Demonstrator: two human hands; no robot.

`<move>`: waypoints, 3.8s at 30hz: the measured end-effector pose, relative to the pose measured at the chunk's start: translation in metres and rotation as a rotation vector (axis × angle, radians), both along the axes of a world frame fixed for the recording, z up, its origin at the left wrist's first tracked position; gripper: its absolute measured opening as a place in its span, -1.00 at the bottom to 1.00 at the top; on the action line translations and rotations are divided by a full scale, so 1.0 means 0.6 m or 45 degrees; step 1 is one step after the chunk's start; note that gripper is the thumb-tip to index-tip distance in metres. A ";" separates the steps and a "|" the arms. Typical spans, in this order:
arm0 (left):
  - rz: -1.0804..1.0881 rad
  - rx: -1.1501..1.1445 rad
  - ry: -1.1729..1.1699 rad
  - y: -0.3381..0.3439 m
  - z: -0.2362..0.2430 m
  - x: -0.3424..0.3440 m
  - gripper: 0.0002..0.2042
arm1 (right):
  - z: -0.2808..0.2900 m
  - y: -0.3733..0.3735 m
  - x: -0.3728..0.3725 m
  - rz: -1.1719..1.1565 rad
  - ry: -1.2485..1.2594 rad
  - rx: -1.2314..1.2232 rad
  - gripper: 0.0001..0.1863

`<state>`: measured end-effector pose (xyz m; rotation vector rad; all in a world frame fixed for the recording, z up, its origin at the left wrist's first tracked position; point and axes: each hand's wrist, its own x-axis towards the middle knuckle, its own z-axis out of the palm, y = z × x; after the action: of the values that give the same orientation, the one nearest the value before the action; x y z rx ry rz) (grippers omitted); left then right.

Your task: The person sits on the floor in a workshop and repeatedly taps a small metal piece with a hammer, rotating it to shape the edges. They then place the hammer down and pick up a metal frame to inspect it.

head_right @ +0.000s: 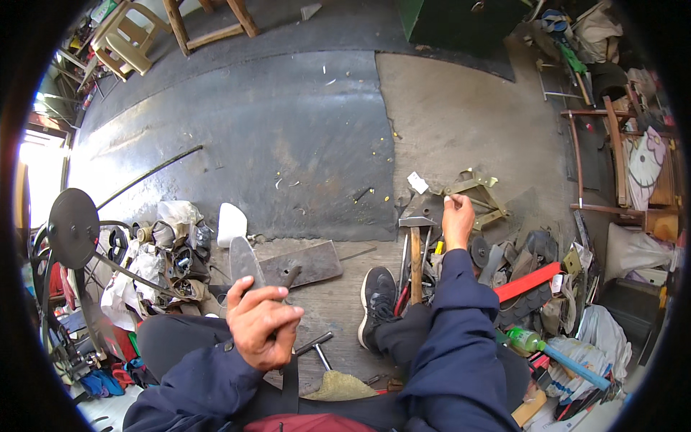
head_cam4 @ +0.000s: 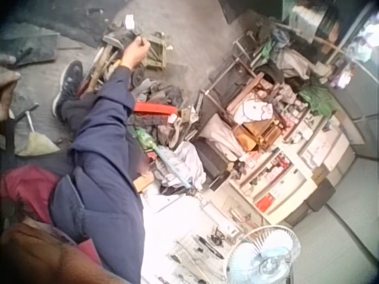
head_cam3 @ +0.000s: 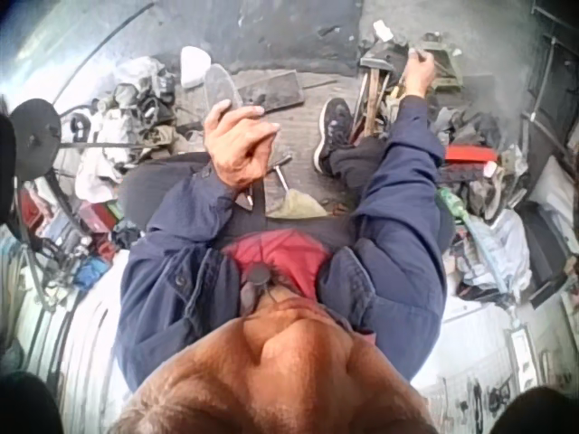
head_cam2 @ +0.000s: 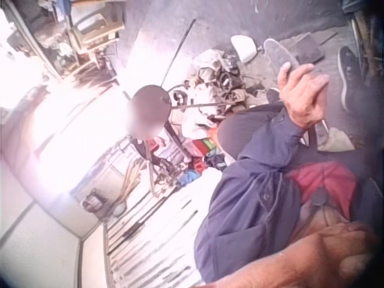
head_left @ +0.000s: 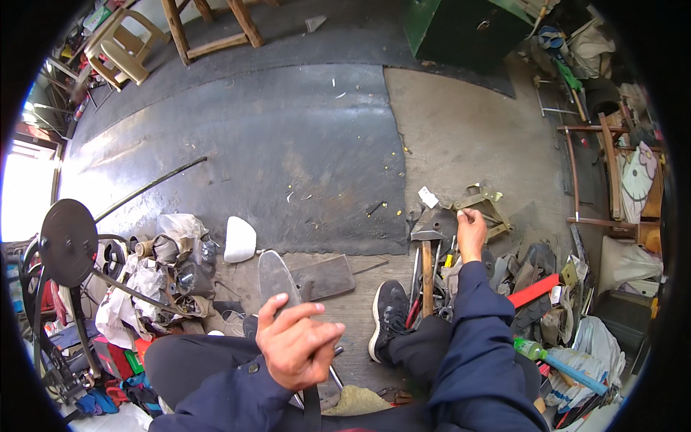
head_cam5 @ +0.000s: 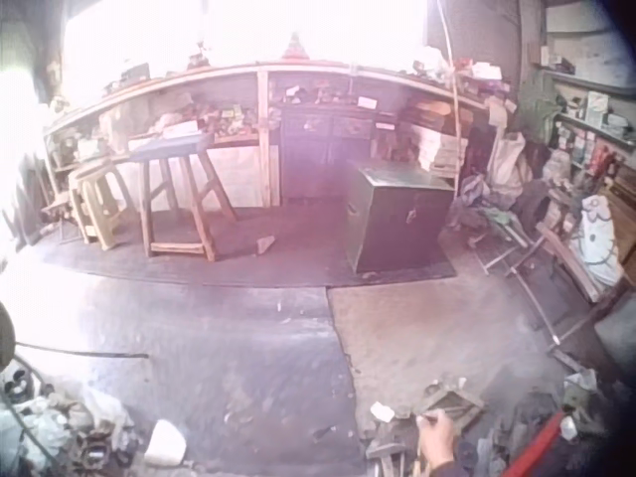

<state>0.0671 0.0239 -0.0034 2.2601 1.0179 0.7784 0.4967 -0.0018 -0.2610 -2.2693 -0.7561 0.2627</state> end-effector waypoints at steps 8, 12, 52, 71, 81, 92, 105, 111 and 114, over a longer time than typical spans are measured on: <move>0.013 0.159 -0.102 -0.016 0.003 -0.010 -0.91 | 0.437 0.115 -0.107 0.724 0.117 0.113 -0.61; -0.086 0.151 -0.065 -0.031 0.001 -0.038 -0.71 | 0.651 0.039 -0.241 1.209 -0.205 0.296 -0.85; 1.032 -1.380 -0.302 0.263 -0.339 -0.116 -0.29 | 0.516 0.009 -0.395 1.344 0.184 -0.581 -0.53; 0.936 -0.595 -0.214 0.387 -0.391 -0.244 -0.50 | 0.345 -0.039 -0.249 1.139 0.037 -0.757 -0.52; -0.065 -0.460 0.087 0.212 0.017 -0.095 -0.67 | 0.164 -0.008 -0.096 0.152 0.168 -0.678 -0.40; -0.291 -0.864 0.348 0.023 0.035 -0.009 -0.63 | 0.026 -0.013 0.040 0.023 -0.161 -0.887 -0.38; -0.341 -0.957 0.316 0.044 0.027 -0.027 -0.59 | -0.009 -0.021 0.086 0.322 -0.284 -1.068 -0.51; -0.360 -0.919 0.283 0.024 0.031 -0.046 -0.63 | 0.095 0.039 0.036 0.482 -0.345 -1.106 -0.65; -0.327 -0.887 0.183 0.010 0.024 -0.058 -0.60 | 0.179 0.074 0.001 0.599 -0.258 -1.071 -0.76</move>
<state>0.0322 0.0300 0.0110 1.7916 0.8606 0.1122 0.4973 0.0426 -0.1535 -2.8837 -1.5040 0.6791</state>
